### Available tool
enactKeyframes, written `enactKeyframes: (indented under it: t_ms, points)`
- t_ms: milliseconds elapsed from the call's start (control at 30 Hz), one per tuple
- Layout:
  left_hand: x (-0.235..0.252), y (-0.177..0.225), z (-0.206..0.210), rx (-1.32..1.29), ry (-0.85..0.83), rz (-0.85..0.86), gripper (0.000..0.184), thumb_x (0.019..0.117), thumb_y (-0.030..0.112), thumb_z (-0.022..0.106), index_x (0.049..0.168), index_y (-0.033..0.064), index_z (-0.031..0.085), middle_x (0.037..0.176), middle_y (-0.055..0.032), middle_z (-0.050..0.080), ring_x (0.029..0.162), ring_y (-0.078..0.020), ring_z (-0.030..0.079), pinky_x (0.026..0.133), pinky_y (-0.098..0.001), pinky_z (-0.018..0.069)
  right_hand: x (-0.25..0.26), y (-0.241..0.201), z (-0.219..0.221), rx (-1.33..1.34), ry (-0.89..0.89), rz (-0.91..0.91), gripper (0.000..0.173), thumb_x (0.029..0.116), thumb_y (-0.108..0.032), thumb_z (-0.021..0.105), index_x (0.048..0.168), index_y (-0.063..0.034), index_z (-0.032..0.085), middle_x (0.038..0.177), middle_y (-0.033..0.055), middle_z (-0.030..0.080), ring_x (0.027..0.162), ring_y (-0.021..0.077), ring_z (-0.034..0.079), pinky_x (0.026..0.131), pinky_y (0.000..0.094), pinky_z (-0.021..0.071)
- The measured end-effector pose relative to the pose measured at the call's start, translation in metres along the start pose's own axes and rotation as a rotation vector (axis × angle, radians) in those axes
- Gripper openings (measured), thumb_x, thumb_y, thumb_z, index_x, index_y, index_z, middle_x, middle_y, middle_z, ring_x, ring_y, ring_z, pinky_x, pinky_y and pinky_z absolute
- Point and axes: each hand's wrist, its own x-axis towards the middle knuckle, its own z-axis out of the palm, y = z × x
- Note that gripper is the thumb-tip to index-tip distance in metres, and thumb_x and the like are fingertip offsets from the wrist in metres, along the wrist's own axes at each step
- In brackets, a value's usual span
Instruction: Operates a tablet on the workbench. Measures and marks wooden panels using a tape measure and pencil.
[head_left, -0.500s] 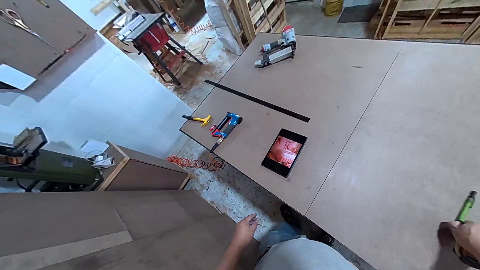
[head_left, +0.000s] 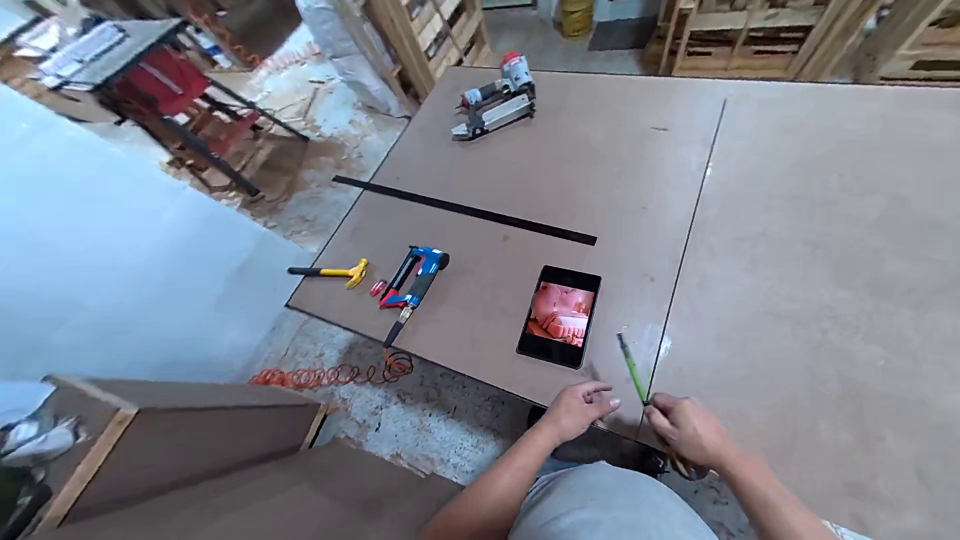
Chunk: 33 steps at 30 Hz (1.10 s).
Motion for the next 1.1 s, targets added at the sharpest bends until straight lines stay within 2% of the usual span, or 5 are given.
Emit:
enactKeyframes:
  t_ms: [233, 400, 600, 767, 1100]
  points:
    - [0.002, -0.002, -0.068, -0.270, -0.213, 0.028, 0.033, 0.1064, 0.028, 0.057, 0.109, -0.0008, 0.073, 0.066, -0.0070, 0.066, 0.056, -0.0114, 0.060, 0.061, -0.0265, 0.0535, 0.036, -0.079, 0.051, 0.070, -0.032, 0.003, 0.040, 0.1038, -0.047, 0.042, 0.091, -0.0171, 0.066, 0.069, 0.0001, 0.061, 0.065, 0.0164, 0.063, 0.063, 0.0440, 0.0525]
    - [-0.014, -0.001, -0.095, -0.244, -0.184, 0.096, 0.019, 0.1035, 0.007, 0.057, 0.114, -0.0033, 0.069, 0.093, -0.0159, 0.077, 0.081, -0.0229, 0.075, 0.082, -0.0380, 0.0626, 0.023, -0.077, 0.085, 0.564, 0.315, 0.330, 0.039, 0.1076, -0.038, 0.044, 0.097, -0.0146, 0.074, 0.072, 0.0002, 0.071, 0.065, 0.0148, 0.068, 0.064, 0.0386, 0.0577]
    - [-0.012, 0.016, -0.069, 0.291, -0.346, 0.356, 0.027, 0.1076, 0.021, 0.051, 0.123, 0.0081, 0.068, 0.114, -0.0061, 0.074, 0.101, -0.0154, 0.071, 0.095, -0.0400, 0.0572, 0.016, -0.089, 0.094, 0.743, 0.546, 0.512, 0.035, 0.1093, -0.021, 0.040, 0.098, -0.0096, 0.071, 0.072, 0.0038, 0.071, 0.064, 0.0163, 0.067, 0.063, 0.0364, 0.0549]
    - [-0.017, 0.026, -0.040, 0.503, -0.458, 0.376, 0.039, 0.1026, 0.032, 0.061, 0.135, 0.0107, 0.061, 0.135, -0.0090, 0.064, 0.129, -0.0194, 0.058, 0.112, -0.0400, 0.0462, 0.017, -0.101, 0.087, 0.558, 0.690, 0.603, 0.055, 0.1103, -0.051, 0.032, 0.101, -0.0155, 0.072, 0.080, 0.0042, 0.069, 0.079, 0.0199, 0.068, 0.072, 0.0477, 0.0555]
    - [-0.008, 0.044, -0.026, 0.453, -0.482, 0.341, 0.027, 0.0980, 0.023, 0.069, 0.118, 0.0066, 0.061, 0.113, -0.0131, 0.065, 0.097, -0.0231, 0.065, 0.089, -0.0423, 0.0549, 0.011, -0.093, 0.065, 0.442, 0.594, 0.627, 0.072, 0.1036, -0.070, 0.022, 0.107, -0.0156, 0.070, 0.085, 0.0079, 0.070, 0.085, 0.0247, 0.069, 0.077, 0.0520, 0.0548]
